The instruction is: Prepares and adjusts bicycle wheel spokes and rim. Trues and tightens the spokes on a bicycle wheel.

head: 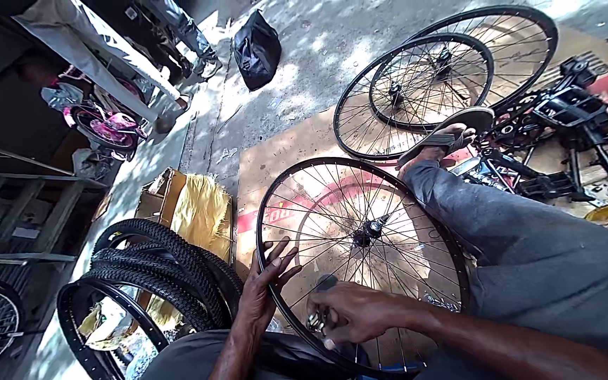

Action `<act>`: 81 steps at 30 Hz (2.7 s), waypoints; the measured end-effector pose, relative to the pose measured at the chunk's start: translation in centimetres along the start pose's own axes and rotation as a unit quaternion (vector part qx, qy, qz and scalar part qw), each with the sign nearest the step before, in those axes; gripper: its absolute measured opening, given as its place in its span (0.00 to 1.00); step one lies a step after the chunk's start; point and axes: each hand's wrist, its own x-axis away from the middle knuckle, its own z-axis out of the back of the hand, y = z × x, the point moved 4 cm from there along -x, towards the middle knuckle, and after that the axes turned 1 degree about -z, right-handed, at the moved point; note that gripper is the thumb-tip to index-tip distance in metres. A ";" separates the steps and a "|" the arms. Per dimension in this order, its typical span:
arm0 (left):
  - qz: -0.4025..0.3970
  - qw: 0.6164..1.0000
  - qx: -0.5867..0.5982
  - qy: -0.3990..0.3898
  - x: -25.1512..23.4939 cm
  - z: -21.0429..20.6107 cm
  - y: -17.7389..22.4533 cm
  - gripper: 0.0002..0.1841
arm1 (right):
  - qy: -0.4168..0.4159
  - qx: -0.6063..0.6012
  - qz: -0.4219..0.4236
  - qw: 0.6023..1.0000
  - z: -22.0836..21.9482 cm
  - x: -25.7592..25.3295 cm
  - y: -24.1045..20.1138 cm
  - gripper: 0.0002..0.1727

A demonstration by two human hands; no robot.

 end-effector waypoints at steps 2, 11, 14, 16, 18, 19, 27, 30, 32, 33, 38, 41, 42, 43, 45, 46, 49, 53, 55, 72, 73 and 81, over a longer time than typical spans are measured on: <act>0.018 0.999 -0.015 0.028 -1.0 0.4 0.5 0.27 | -0.017 -0.024 0.057 0.998 -0.2 0.8 0.3 0.24; -0.002 0.995 -0.050 0.092 -0.3 -0.3 0.2 0.20 | 0.138 0.013 0.036 0.990 2.8 1.3 1.1 0.15; -0.034 0.997 -0.058 0.025 1.3 -1.7 0.3 0.25 | 0.223 0.201 0.039 0.953 4.3 2.0 1.6 0.11; -0.038 0.997 -0.068 0.010 1.6 -2.1 0.4 0.25 | 0.189 0.203 0.053 0.959 3.4 1.4 1.0 0.10; -0.043 0.996 -0.076 -0.001 1.6 -2.4 0.5 0.26 | 0.166 0.158 0.099 0.968 2.0 0.4 -0.3 0.12; -0.045 0.996 -0.077 -0.007 1.6 -2.5 0.5 0.27 | 0.157 0.147 0.119 0.969 1.3 0.0 -0.9 0.14; -0.037 0.996 -0.078 -0.024 1.8 -2.4 0.5 0.30 | 0.230 0.132 0.042 0.963 0.6 -1.6 -0.6 0.10; -0.037 0.996 -0.083 -0.024 1.6 -2.3 0.5 0.29 | 0.141 0.088 -0.001 0.986 1.2 -1.9 -1.0 0.15; -0.036 0.996 -0.079 -0.020 1.6 -2.1 0.3 0.30 | 0.072 0.024 0.050 0.996 2.1 -0.7 -0.9 0.27; -0.036 0.996 -0.078 -0.021 1.6 -2.1 0.4 0.30 | 0.070 -0.004 0.079 0.994 2.4 -0.1 -0.7 0.25; -0.035 0.996 -0.079 -0.016 1.6 -2.3 0.4 0.29 | 0.196 0.028 -0.035 0.980 1.4 -1.0 -0.6 0.13; -0.039 0.996 -0.077 -0.015 1.5 -2.1 0.4 0.29 | 0.181 0.101 -0.035 0.978 0.9 -2.1 -0.8 0.08; -0.038 0.996 -0.079 -0.015 1.5 -2.0 0.3 0.29 | 0.147 0.081 -0.023 0.985 1.3 -1.8 -0.9 0.12; -0.037 0.996 -0.078 -0.017 1.5 -1.9 0.3 0.30 | 0.116 0.048 0.001 0.992 1.7 -1.3 -0.9 0.19; -0.039 0.996 -0.077 -0.019 1.5 -1.8 0.2 0.31 | 0.095 -0.022 0.045 0.994 2.3 -0.2 -0.7 0.24; -0.040 0.996 -0.078 -0.020 1.5 -1.9 0.2 0.31 | 0.109 -0.049 0.043 0.992 2.3 0.1 -0.5 0.22; -0.039 0.996 -0.083 -0.021 1.6 -2.0 0.3 0.29 | 0.187 -0.008 -0.055 0.981 1.4 -0.6 -0.8 0.18; -0.039 0.995 -0.086 -0.017 1.6 -1.9 0.2 0.30 | 0.183 0.104 -0.036 0.977 0.4 -2.0 -0.9 0.10; -0.040 0.996 -0.082 -0.018 1.6 -1.8 0.2 0.31 | 0.094 0.020 0.024 0.995 1.7 -1.0 -0.7 0.21; -0.040 0.994 -0.102 -0.014 1.6 -1.9 0.1 0.32 | 0.212 0.073 -0.066 0.972 0.4 -1.9 -0.7 0.14; -0.040 0.994 -0.099 -0.016 1.6 -1.9 0.1 0.33 | 0.198 0.098 -0.056 0.974 0.2 -2.0 -0.8 0.11; -0.043 0.993 -0.106 -0.019 1.5 -1.9 0.2 0.33 | 0.165 -0.023 -0.051 0.985 1.5 -1.2 -0.6 0.15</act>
